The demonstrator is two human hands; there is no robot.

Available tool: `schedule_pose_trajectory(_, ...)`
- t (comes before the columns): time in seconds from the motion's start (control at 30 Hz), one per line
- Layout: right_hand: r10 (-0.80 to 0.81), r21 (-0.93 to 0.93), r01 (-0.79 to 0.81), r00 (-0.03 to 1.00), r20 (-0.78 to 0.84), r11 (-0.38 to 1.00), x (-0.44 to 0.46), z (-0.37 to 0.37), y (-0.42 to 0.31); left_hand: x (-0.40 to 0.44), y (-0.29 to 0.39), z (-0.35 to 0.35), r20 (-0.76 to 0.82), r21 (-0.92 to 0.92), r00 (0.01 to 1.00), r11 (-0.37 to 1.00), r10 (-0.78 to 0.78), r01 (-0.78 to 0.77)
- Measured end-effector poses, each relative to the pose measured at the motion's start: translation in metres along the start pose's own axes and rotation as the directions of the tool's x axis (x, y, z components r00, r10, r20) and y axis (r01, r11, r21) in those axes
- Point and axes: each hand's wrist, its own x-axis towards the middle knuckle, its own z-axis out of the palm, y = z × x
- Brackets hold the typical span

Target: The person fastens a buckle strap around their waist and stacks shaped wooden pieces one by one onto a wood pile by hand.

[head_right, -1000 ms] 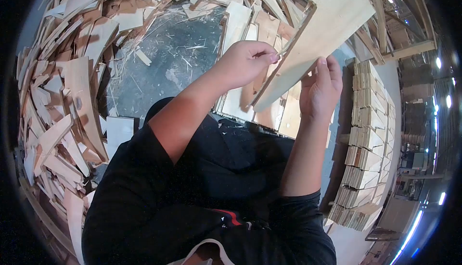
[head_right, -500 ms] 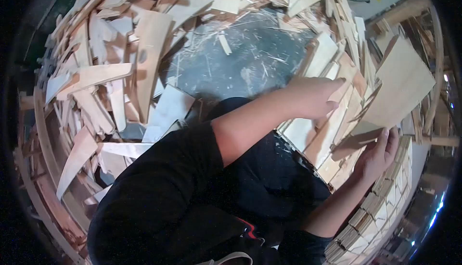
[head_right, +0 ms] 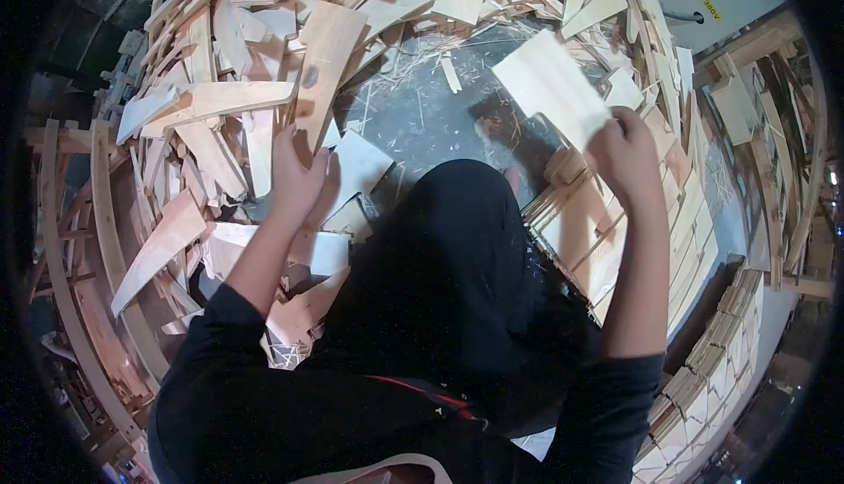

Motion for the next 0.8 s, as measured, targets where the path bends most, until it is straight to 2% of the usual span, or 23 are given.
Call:
schedule_pose_trajectory(0.03,0.061,-0.09,-0.056,0.997,0.049,0.994,0.011,0.006,0.003,-0.005,-0.007,0.007,-0.034,0.028,0.998,0.999,-0.045,0.046)
schedule_pose_trajectory(0.07,0.128,-0.085,-0.124,0.991,0.042,0.989,0.015,0.009,0.005,-0.009,-0.01,0.017,0.009,0.154,1.0,0.988,-0.005,0.004)
schedule_pose_trajectory(0.13,0.267,-0.075,-0.265,0.963,0.026,0.961,0.015,0.013,0.008,-0.007,0.002,0.028,0.048,0.164,0.993,0.981,-0.112,0.102)
schedule_pose_trajectory(0.17,0.228,-0.21,-0.223,0.974,-0.003,0.952,0.019,0.009,0.027,-0.007,0.004,0.029,0.038,0.165,0.988,0.976,-0.148,0.14)
schedule_pose_trajectory(0.27,0.224,-0.328,-0.24,0.971,-0.089,0.913,0.01,-0.019,0.069,-0.001,0.011,0.038,0.047,0.151,0.975,0.967,-0.216,0.207)
schedule_pose_trajectory(0.3,0.153,-0.426,-0.192,0.98,-0.124,0.884,0.007,-0.03,0.093,-0.001,0.008,0.041,0.075,0.143,0.972,0.968,-0.22,0.208)
schedule_pose_trajectory(0.37,0.208,-0.463,-0.28,0.957,-0.201,0.841,-0.009,-0.046,0.123,0.001,0.007,0.041,0.115,0.14,0.967,0.968,-0.226,0.209)
schedule_pose_trajectory(0.4,0.23,-0.48,-0.32,0.944,-0.237,0.817,-0.017,-0.05,0.135,0.004,0.008,0.043,0.08,0.16,0.974,0.967,-0.212,0.197)
schedule_pose_trajectory(0.47,0.267,-0.645,-0.378,0.926,-0.268,0.664,-0.036,-0.054,0.165,0.01,0.012,0.049,0.021,0.201,0.983,0.963,-0.185,0.177)
schedule_pose_trajectory(0.5,0.277,-0.716,-0.398,0.917,-0.288,0.573,-0.046,-0.055,0.175,0.015,0.016,0.051,0.043,0.233,0.969,0.946,-0.241,0.225)
schedule_pose_trajectory(0.57,0.241,-0.676,-0.413,0.91,-0.337,0.611,-0.067,-0.05,0.183,0.029,0.025,0.05,0.069,0.293,0.932,0.9,-0.356,0.322)
schedule_pose_trajectory(0.67,0.193,-0.615,-0.382,0.916,-0.352,0.689,-0.086,-0.041,0.178,0.039,0.027,0.049,0.007,0.221,0.917,0.895,-0.399,0.388)
schedule_pose_trajectory(0.77,0.123,-0.602,-0.311,0.935,-0.333,0.735,-0.101,-0.036,0.172,0.042,0.033,0.052,0.028,0.26,0.9,0.873,-0.434,0.413)
schedule_pose_trajectory(0.8,0.106,-0.595,-0.297,0.936,-0.335,0.747,-0.101,-0.036,0.172,0.044,0.03,0.061,-0.074,0.306,0.911,0.86,-0.407,0.409)
